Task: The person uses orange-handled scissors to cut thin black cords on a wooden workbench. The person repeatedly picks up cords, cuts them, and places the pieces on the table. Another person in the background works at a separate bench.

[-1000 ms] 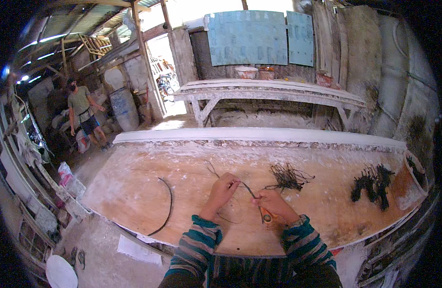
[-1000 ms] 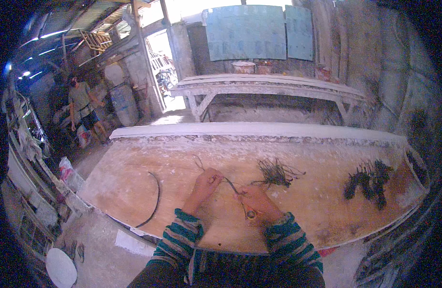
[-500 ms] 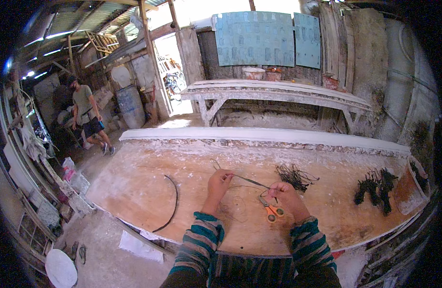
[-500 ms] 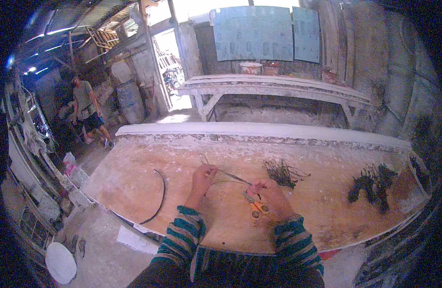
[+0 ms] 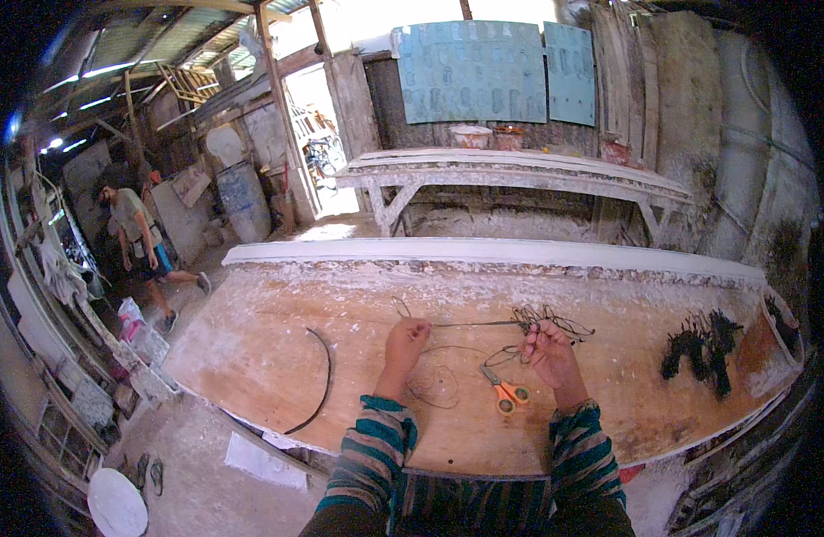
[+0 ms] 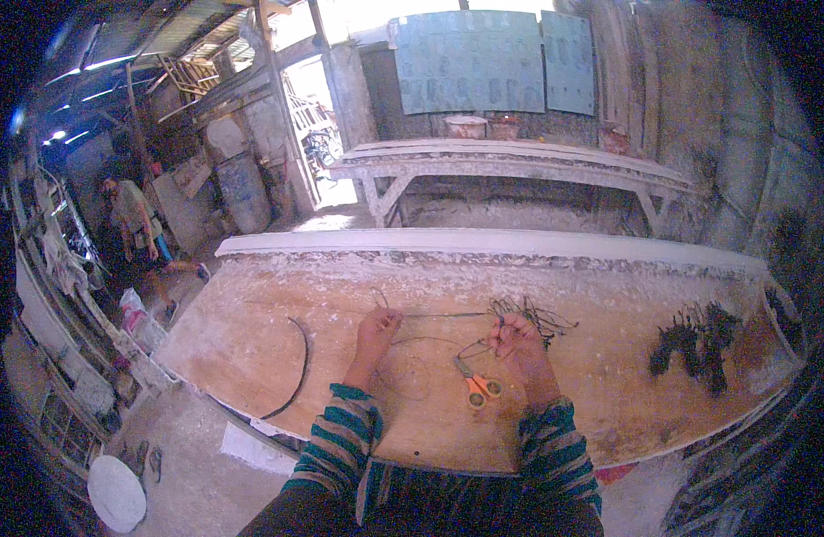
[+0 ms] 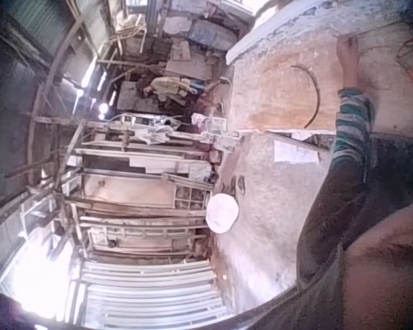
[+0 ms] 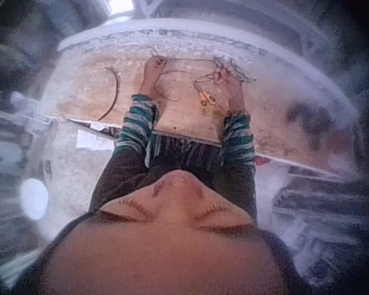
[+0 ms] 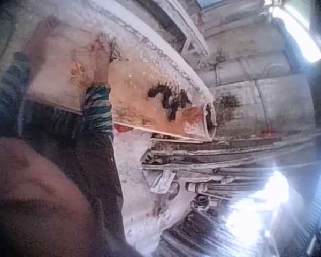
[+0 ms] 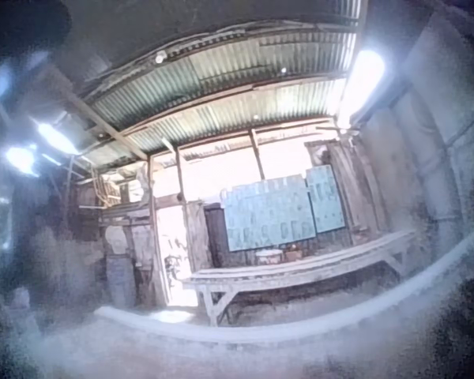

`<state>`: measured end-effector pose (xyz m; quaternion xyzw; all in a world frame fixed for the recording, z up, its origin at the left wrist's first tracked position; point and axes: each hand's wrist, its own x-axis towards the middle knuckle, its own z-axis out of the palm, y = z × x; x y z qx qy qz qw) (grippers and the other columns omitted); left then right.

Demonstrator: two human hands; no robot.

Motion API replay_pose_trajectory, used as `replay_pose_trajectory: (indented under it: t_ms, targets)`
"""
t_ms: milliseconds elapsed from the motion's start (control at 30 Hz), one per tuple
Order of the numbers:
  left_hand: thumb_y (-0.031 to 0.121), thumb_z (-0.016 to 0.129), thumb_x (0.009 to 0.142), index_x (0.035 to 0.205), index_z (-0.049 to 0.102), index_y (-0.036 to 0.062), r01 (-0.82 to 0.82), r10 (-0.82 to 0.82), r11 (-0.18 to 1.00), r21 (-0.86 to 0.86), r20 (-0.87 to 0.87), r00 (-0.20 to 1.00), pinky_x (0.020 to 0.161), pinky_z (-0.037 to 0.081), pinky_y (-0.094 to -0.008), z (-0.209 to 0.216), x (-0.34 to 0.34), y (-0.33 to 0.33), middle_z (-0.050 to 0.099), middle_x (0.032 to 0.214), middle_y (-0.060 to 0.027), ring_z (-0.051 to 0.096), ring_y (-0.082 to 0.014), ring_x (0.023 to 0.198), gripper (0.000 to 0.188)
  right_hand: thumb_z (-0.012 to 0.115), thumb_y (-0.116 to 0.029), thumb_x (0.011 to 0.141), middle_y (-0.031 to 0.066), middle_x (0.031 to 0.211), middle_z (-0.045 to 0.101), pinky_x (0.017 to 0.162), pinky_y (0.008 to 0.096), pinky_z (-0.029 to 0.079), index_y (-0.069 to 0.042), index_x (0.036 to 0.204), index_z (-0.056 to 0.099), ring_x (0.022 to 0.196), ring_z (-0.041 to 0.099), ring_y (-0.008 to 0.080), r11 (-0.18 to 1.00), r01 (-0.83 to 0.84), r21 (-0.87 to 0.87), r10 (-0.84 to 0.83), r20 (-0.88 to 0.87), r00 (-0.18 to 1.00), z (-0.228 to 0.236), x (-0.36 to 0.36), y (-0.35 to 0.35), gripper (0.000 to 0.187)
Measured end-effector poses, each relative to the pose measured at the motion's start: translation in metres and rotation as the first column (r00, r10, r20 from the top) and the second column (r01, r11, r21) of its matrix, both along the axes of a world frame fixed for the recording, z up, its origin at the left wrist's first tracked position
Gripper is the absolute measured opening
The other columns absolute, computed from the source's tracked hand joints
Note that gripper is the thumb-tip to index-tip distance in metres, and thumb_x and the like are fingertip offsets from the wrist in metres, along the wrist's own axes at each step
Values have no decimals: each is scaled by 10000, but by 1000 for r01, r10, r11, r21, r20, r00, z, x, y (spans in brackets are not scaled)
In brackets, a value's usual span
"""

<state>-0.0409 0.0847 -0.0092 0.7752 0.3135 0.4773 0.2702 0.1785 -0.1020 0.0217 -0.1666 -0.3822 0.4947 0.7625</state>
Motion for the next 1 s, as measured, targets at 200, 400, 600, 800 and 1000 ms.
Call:
replay_pose_trajectory:
  t_ms: [200, 400, 600, 800, 1000]
  targets:
    - [163, 613, 818, 866, 639, 50, 324, -255, 764, -557, 200, 946, 572, 416, -251, 17, 21, -43, 575, 705, 18, 530, -96, 657, 126, 581, -52, 825, 63, 850, 627, 730, 301, 474, -40, 977, 569, 733, 595, 165, 988, 105, -113, -110, -41, 993, 7, -8, -2, 153]
    - [205, 598, 847, 900, 629, 88, 531, -424, 532, -659, 335, 841, 554, 366, -193, -3, 39, -59, 568, 709, 54, 497, -32, 645, 132, 600, -59, 813, 30, 829, 610, 677, 254, 451, -33, 924, 586, 746, 568, 115, 866, 364, -342, -134, 543, 829, -16, -23, 13, 115]
    - [199, 604, 838, 898, 622, 75, 587, -445, 545, -598, 387, 807, 568, 394, -200, 0, 38, -74, 588, 754, 40, 512, -45, 665, 139, 600, -85, 823, 12, 802, 602, 622, 207, 431, -29, 888, 601, 699, 539, 69, 771, 427, -473, -78, 595, 800, -6, -47, 8, 86]
    - [176, 607, 826, 884, 621, 73, 539, -410, 564, -626, 354, 841, 617, 410, -212, 13, 37, -81, 600, 777, 31, 526, -57, 705, 119, 591, -88, 832, -6, 765, 602, 576, 164, 416, -15, 873, 610, 670, 532, 41, 829, 367, -423, -117, 509, 853, -10, -47, 9, 86]
    - [134, 614, 805, 860, 637, 90, 559, -426, 513, -651, 373, 825, 616, 401, -219, 2, 37, -72, 626, 796, 30, 549, -74, 703, 74, 595, -60, 825, 6, 787, 618, 643, 198, 437, -4, 878, 609, 710, 553, 61, 822, 416, -389, -136, 575, 807, 0, -52, 8, 78]
